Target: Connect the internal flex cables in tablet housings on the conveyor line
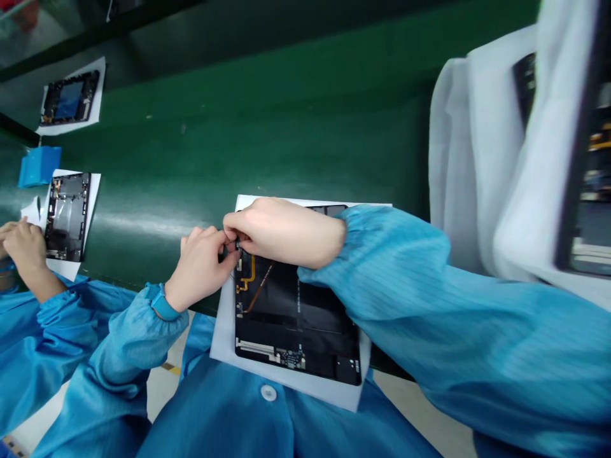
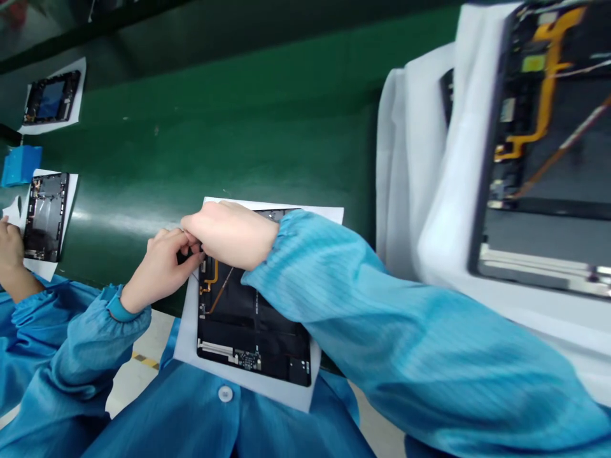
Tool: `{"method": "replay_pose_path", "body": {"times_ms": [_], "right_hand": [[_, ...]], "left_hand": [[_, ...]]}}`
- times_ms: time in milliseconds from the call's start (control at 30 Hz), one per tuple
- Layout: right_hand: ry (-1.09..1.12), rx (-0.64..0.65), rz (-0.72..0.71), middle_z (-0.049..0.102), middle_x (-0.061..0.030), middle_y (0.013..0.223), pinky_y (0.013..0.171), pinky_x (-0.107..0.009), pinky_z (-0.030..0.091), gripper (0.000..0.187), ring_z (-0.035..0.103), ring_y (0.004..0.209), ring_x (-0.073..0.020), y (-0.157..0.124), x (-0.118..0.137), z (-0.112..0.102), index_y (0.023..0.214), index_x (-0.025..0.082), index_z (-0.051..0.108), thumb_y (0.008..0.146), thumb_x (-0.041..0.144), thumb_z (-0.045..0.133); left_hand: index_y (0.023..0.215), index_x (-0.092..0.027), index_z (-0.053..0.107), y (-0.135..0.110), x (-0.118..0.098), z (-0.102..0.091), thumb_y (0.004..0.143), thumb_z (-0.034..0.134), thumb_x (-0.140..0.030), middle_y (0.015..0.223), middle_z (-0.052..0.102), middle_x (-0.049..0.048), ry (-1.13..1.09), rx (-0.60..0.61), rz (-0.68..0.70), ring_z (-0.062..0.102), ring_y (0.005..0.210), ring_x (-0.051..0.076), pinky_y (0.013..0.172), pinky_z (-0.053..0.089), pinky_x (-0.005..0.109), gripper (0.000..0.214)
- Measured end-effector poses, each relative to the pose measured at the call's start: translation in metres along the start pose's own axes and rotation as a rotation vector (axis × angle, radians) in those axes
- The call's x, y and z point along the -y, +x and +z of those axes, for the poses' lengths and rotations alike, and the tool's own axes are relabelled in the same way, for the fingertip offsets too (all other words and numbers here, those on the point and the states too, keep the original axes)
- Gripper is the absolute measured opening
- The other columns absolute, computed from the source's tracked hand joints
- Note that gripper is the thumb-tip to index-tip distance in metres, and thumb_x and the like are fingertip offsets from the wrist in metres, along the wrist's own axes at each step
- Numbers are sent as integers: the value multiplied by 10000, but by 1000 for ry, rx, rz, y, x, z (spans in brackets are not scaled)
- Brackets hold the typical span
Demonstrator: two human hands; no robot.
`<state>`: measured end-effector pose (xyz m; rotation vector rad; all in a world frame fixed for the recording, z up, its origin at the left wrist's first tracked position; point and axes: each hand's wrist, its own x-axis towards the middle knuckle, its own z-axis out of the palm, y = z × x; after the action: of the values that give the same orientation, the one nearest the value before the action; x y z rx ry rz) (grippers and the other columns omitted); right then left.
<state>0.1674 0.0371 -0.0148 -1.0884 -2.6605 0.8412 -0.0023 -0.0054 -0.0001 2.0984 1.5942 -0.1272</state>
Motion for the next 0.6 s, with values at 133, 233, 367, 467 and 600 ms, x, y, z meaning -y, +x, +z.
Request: {"method": "replay_pose_path", "body": {"times_ms": [133,233,367,467,600], "right_hand": [[-22,5,-33,672,-33,763,589,-275,319,136,604,694,-162,1,0,1,869,182,669,830,75,595],[-24,19,-44,676,-35,771,593,-275,324,121,612,707,-164,2,0,0,853,178,668,838,75,605],[-26,32,-21,693,-45,804,636,-281,363,128,634,752,-176,-2,2,-1,880,168,673,852,66,601],[-62,16,16,701,-70,888,681,-301,400,131,649,817,-199,-15,7,1,903,153,673,900,79,565],[-215,-83,53,676,-78,891,696,-328,421,191,639,818,-224,-44,19,15,888,149,688,953,117,512]], "left_hand": [[830,-175,617,0,1,-1,880,588,-270,847,615,29,-18,16,1,496,830,189,771,347,338,111],[817,-175,619,2,0,-1,870,597,-263,831,616,23,-1,21,-22,500,824,190,769,349,336,105],[785,-177,635,7,-3,-2,856,587,-239,786,615,21,20,34,-46,507,782,184,747,353,327,106],[747,-177,652,13,-3,-7,846,571,-212,705,593,3,6,70,-30,492,713,157,745,361,318,133],[741,-185,670,17,-2,-12,864,587,-231,661,585,-19,7,123,25,475,649,130,697,350,289,156]]}}
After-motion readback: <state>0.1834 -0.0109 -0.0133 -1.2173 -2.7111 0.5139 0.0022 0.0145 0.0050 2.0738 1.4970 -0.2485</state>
